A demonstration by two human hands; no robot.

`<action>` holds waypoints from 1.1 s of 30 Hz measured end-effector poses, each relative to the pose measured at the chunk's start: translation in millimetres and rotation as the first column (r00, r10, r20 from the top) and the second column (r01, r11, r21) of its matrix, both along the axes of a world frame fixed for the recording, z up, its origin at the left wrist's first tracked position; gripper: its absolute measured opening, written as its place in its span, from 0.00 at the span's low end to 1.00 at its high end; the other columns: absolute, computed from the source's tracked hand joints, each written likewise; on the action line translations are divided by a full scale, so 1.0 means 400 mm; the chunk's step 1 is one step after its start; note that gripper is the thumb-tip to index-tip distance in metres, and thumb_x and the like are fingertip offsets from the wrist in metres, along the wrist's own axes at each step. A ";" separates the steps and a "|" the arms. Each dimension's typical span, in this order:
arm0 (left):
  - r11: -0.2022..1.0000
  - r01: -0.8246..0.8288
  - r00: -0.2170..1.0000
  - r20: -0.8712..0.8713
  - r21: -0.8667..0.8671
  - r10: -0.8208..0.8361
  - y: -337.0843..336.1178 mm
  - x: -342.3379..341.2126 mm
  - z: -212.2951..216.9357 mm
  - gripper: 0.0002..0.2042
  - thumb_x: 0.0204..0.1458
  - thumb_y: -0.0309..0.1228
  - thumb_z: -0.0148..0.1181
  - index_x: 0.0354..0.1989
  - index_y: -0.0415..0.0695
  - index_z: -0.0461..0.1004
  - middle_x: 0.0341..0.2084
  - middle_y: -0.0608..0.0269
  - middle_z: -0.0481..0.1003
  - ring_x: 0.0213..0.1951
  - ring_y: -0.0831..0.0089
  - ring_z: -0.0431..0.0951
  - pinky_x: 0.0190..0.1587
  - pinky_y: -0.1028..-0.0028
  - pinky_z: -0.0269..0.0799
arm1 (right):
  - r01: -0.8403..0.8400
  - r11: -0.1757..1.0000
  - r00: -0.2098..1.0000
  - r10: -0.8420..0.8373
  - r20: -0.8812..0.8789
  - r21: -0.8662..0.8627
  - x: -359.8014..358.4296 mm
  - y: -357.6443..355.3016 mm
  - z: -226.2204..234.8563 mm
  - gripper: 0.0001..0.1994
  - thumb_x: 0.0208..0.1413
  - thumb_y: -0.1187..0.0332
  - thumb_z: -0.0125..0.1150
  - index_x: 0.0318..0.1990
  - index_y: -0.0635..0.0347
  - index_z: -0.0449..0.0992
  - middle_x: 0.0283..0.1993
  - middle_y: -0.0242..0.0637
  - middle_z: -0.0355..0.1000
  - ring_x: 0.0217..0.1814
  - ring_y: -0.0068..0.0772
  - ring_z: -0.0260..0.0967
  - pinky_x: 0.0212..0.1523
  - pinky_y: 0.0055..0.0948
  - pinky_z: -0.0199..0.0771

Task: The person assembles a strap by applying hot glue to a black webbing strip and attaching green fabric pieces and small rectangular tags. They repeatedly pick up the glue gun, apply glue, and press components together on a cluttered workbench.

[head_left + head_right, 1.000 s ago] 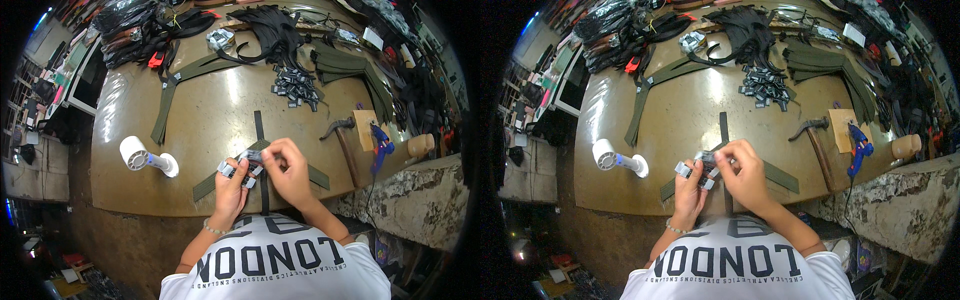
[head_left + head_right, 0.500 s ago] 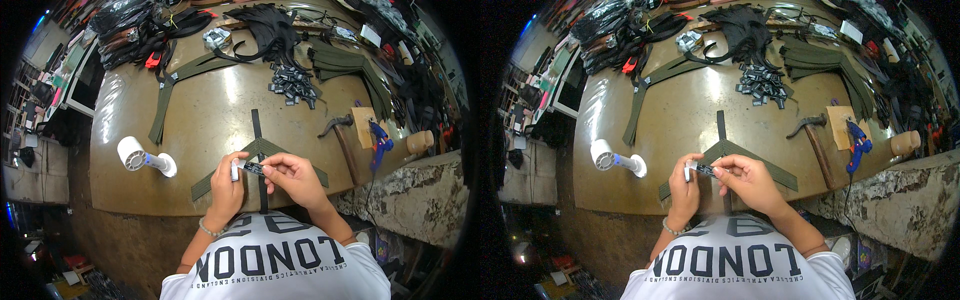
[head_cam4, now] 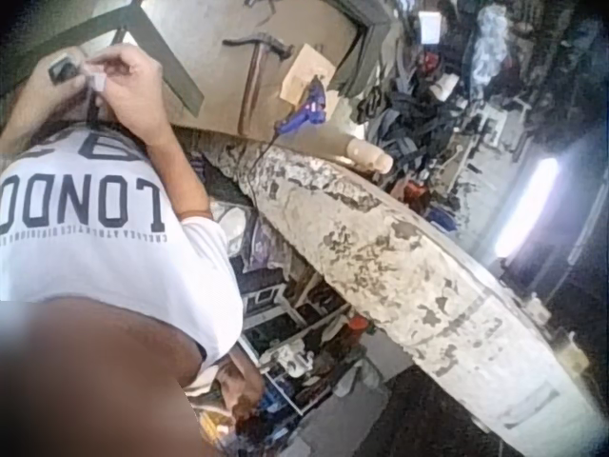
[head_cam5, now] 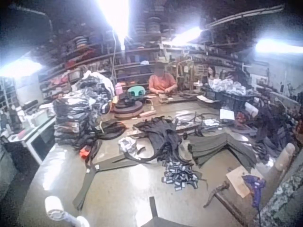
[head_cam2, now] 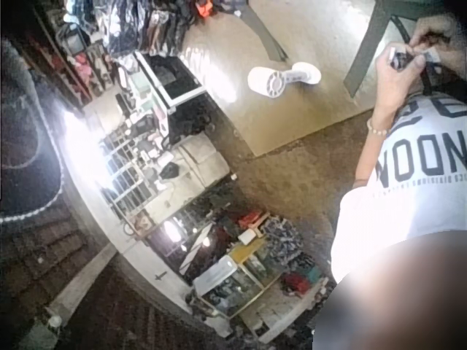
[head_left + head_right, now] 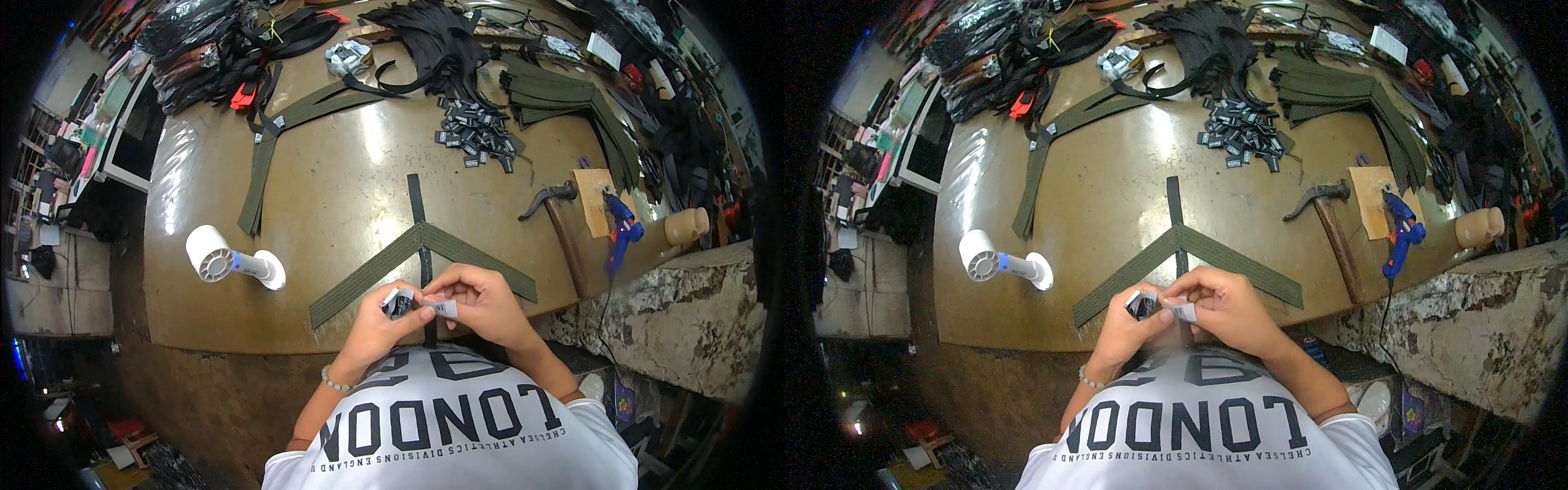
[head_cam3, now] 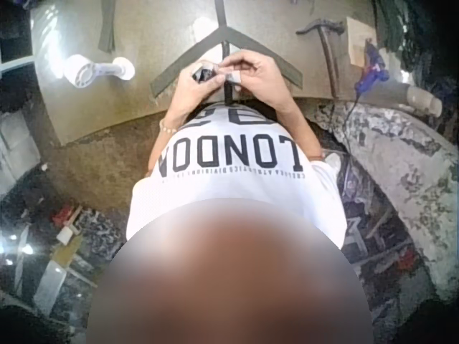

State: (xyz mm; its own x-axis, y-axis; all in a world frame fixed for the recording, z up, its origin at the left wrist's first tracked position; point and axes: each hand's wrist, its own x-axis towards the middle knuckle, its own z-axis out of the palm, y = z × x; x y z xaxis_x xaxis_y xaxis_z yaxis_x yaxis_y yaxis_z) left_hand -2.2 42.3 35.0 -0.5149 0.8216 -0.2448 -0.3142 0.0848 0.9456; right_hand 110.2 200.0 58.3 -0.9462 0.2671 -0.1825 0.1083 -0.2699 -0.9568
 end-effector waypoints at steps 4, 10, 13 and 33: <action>0.993 -0.089 0.996 0.022 -0.075 0.091 0.007 -0.007 -0.001 0.08 0.52 0.30 0.70 0.32 0.39 0.77 0.25 0.76 0.73 0.28 0.89 0.67 0.30 0.85 0.62 | 0.106 0.976 0.992 -0.090 0.093 -0.192 -0.004 -0.002 -0.024 0.12 0.58 0.72 0.65 0.45 0.69 0.74 0.35 0.34 0.75 0.33 0.18 0.72 0.31 0.19 0.75; 0.982 -0.173 0.978 -0.133 -0.071 0.163 0.012 -0.004 0.009 0.07 0.52 0.29 0.69 0.34 0.40 0.79 0.22 0.76 0.72 0.25 0.89 0.65 0.27 0.85 0.60 | 0.042 0.989 0.997 -0.033 0.067 -0.141 0.006 0.007 -0.013 0.11 0.59 0.73 0.64 0.45 0.71 0.75 0.35 0.37 0.76 0.36 0.22 0.75 0.37 0.20 0.78; 0.986 -0.163 0.945 -0.292 -0.025 0.149 0.010 -0.006 0.008 0.07 0.51 0.28 0.70 0.36 0.40 0.81 0.21 0.76 0.72 0.24 0.90 0.65 0.26 0.85 0.59 | 0.035 0.990 0.998 -0.028 0.055 -0.134 0.006 0.008 -0.011 0.10 0.58 0.74 0.64 0.44 0.72 0.76 0.36 0.37 0.76 0.38 0.22 0.76 0.39 0.20 0.78; 0.987 -0.137 0.951 -0.288 -0.079 0.109 -0.001 -0.008 0.017 0.07 0.52 0.26 0.68 0.38 0.38 0.82 0.29 0.62 0.81 0.31 0.82 0.76 0.34 0.81 0.70 | 0.014 0.990 0.986 0.009 0.166 -0.140 -0.003 0.019 -0.037 0.09 0.57 0.73 0.65 0.41 0.71 0.77 0.33 0.37 0.77 0.33 0.22 0.75 0.34 0.20 0.77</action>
State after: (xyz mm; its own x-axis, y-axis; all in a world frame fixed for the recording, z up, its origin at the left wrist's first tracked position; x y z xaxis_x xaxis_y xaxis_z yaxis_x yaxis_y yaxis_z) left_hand -5.3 42.1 42.0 -0.6697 0.7274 -0.1497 -0.0493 0.1576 0.9863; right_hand 108.9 207.8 43.5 -0.8990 0.2300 -0.3728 0.2619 -0.4001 -0.8782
